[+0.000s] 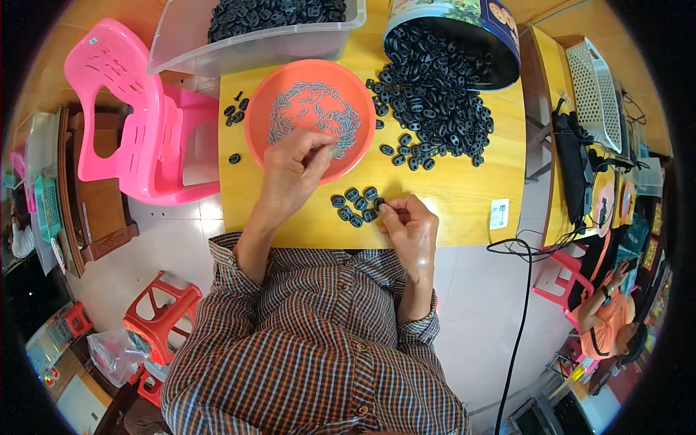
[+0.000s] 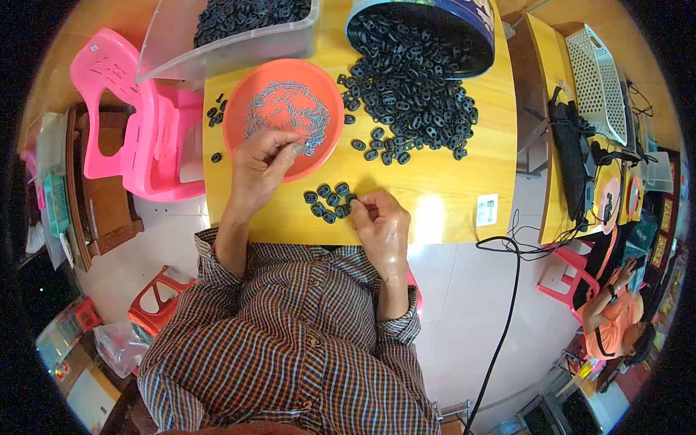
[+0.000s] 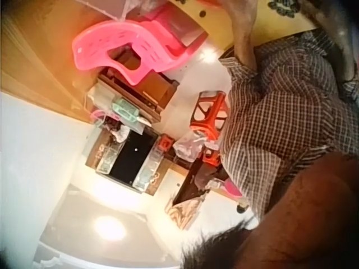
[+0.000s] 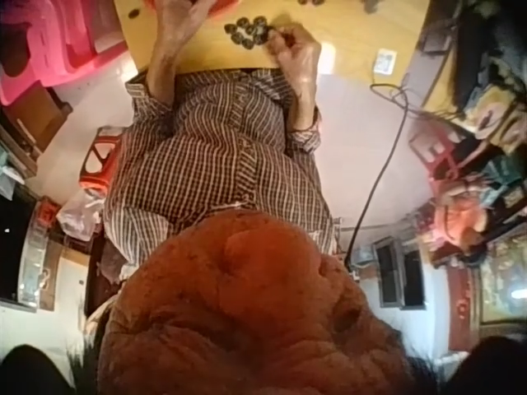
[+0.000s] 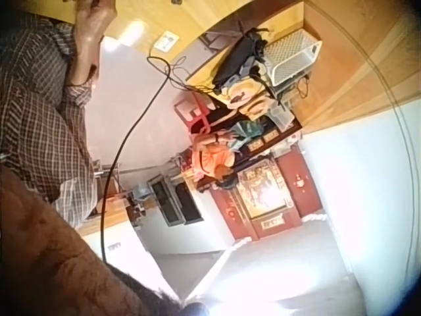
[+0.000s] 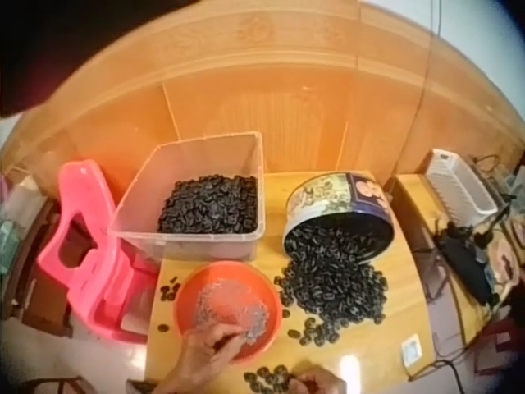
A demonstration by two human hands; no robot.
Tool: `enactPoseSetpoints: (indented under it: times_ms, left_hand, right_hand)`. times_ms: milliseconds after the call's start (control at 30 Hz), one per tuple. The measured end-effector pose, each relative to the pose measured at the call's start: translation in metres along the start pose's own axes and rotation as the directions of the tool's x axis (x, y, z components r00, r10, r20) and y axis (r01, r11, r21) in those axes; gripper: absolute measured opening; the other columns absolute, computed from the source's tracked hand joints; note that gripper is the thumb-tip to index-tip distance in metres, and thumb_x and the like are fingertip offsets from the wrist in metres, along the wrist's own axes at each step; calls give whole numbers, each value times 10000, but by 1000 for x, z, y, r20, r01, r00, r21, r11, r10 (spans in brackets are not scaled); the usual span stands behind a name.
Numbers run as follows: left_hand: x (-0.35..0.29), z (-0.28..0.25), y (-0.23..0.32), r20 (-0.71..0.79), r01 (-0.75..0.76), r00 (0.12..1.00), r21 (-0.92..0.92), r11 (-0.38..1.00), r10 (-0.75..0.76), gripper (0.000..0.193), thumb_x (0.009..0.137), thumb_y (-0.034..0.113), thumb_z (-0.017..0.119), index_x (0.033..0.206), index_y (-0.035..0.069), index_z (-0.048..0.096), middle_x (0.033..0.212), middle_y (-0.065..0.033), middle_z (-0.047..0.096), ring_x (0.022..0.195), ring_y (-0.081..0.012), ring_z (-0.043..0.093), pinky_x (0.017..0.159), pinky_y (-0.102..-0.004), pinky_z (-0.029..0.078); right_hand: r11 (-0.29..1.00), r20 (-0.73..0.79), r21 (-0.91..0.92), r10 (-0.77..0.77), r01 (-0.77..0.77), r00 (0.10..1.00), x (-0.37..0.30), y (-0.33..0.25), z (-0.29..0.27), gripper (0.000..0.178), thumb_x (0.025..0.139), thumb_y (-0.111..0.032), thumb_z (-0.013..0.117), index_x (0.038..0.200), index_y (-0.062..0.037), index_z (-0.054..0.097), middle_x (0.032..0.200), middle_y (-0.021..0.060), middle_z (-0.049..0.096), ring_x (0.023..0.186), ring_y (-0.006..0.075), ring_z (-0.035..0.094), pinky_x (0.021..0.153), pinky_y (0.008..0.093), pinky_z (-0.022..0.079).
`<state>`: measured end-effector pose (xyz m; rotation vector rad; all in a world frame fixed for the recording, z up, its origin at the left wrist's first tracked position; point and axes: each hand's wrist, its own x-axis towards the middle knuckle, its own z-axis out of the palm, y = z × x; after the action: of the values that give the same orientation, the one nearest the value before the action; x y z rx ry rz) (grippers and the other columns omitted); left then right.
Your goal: Assembling small metal pins into black plastic components at a desk.
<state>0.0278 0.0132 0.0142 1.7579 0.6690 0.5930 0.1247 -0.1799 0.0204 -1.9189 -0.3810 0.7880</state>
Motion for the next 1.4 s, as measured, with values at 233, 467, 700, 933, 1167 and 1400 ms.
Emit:
enactPoseSetpoints:
  times_ms: [233, 467, 700, 933, 1167, 1400]
  left_hand:
    - [6, -18, 4, -4, -85, 996, 361, 929, 93, 89, 795, 6, 645, 883, 6, 630, 764, -66, 570, 659, -139, 580, 575, -263, 460]
    - [8, -11, 0, 122, -206, 978, 459, 864, 169, 74, 768, 8, 641, 841, 10, 629, 791, -93, 578, 671, -238, 604, 594, -325, 484]
    - [13, -26, 3, 64, -147, 989, 534, 833, 133, 73, 763, 1, 632, 836, 11, 627, 808, -96, 579, 706, -261, 610, 617, -343, 498]
    - [19, -24, 2, 127, -219, 976, 576, 788, 178, 100, 741, 11, 648, 839, 21, 629, 812, -88, 567, 725, -266, 605, 621, -367, 505]
    - [21, -20, 4, 202, -272, 961, 569, 776, 189, 108, 745, 43, 663, 851, 48, 642, 781, -82, 545, 743, -268, 593, 616, -387, 490]
    - [23, -19, -2, 248, -296, 952, 595, 747, 180, 110, 757, 73, 668, 865, 63, 647, 769, -84, 530, 734, -270, 584, 616, -391, 484]
  right_hand:
    - [993, -154, -66, -111, 102, 982, 7, 4, -2, 75, 805, -27, 643, 821, 37, 607, 711, 92, 586, 556, 118, 541, 526, 250, 445]
    - [993, -163, -72, -103, 92, 981, 8, 1, 2, 85, 818, -30, 636, 826, 49, 605, 723, 87, 590, 556, 110, 545, 516, 244, 442]
    - [989, -152, -121, -99, 81, 983, 8, -1, 2, 114, 849, -62, 634, 855, 50, 611, 706, 44, 609, 570, 67, 546, 512, 214, 490]
    - [984, -192, -148, -125, 97, 973, 11, 0, 6, 90, 818, -30, 636, 804, 48, 594, 690, 91, 578, 525, 122, 532, 496, 258, 434]
    - [991, -188, -115, -86, 65, 978, 10, -7, 7, 99, 818, -36, 632, 790, 51, 594, 680, 101, 581, 525, 130, 556, 498, 261, 443]
    - [988, -186, -140, -95, 70, 978, 11, -8, 5, 90, 810, -32, 631, 786, 48, 596, 675, 112, 588, 503, 142, 563, 493, 266, 449]
